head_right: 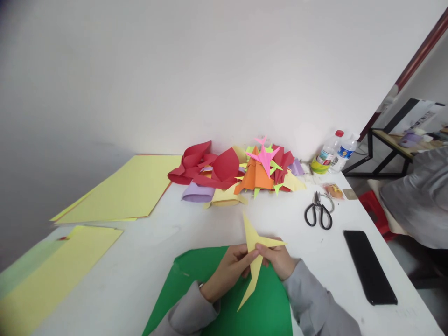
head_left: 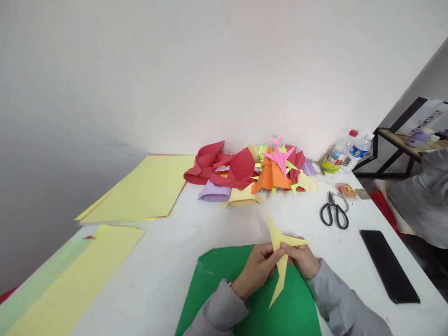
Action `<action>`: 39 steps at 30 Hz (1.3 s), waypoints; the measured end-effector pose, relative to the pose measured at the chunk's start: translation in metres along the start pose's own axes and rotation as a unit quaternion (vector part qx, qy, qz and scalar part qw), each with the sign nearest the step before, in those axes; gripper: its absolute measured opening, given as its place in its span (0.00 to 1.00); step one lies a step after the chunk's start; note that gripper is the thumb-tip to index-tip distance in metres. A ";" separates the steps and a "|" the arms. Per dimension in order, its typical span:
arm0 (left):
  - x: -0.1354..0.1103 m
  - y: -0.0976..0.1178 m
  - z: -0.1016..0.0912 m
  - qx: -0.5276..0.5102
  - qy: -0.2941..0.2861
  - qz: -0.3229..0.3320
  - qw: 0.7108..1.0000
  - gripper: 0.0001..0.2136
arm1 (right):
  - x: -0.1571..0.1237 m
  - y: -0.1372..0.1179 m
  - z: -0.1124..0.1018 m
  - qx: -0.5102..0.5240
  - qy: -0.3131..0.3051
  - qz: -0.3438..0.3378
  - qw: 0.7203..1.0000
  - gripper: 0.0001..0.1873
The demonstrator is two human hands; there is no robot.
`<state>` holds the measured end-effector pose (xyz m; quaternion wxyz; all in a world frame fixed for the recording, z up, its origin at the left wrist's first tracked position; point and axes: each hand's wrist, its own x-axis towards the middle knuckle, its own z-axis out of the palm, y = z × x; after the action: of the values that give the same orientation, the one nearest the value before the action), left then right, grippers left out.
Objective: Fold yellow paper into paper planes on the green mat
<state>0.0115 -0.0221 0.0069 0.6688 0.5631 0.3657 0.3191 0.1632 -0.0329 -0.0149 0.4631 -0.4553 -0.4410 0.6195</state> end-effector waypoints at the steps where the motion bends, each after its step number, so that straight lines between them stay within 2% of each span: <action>1: 0.000 0.000 0.000 0.001 -0.001 0.003 1.000 0.24 | 0.000 0.001 0.001 0.005 0.000 0.001 1.000 0.28; 4: -0.001 0.001 0.000 0.002 -0.008 0.006 1.000 0.25 | -0.001 0.002 0.003 0.008 -0.001 0.000 1.000 0.30; 7: -0.001 -0.001 0.000 -0.019 -0.007 -0.019 1.000 0.27 | -0.003 -0.002 0.004 0.002 -0.016 -0.001 1.000 0.30; 12: 0.000 -0.005 0.000 -0.053 0.045 -0.036 0.997 0.30 | -0.005 -0.012 0.007 -0.010 -0.055 0.007 0.998 0.29; 16: 0.001 -0.004 -0.001 -0.052 0.057 -0.033 0.997 0.28 | -0.005 -0.014 0.008 -0.018 -0.062 0.012 0.998 0.28; 20: 0.002 -0.004 0.000 -0.054 0.082 -0.030 0.995 0.30 | -0.006 -0.014 0.007 -0.015 -0.076 0.021 0.997 0.26; 27: 0.001 -0.003 0.003 -0.076 0.071 -0.047 0.994 0.28 | -0.007 -0.014 0.007 0.000 -0.106 0.057 0.993 0.24; 39: 0.006 -0.010 -0.009 -0.099 0.177 -0.031 0.979 0.29 | -0.004 -0.013 0.002 0.050 -0.139 0.128 0.981 0.21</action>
<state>0.0071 -0.0140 -0.0046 0.6555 0.4173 0.4622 0.4272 0.1638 -0.0348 -0.0009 0.3358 -0.3937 -0.4080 0.7522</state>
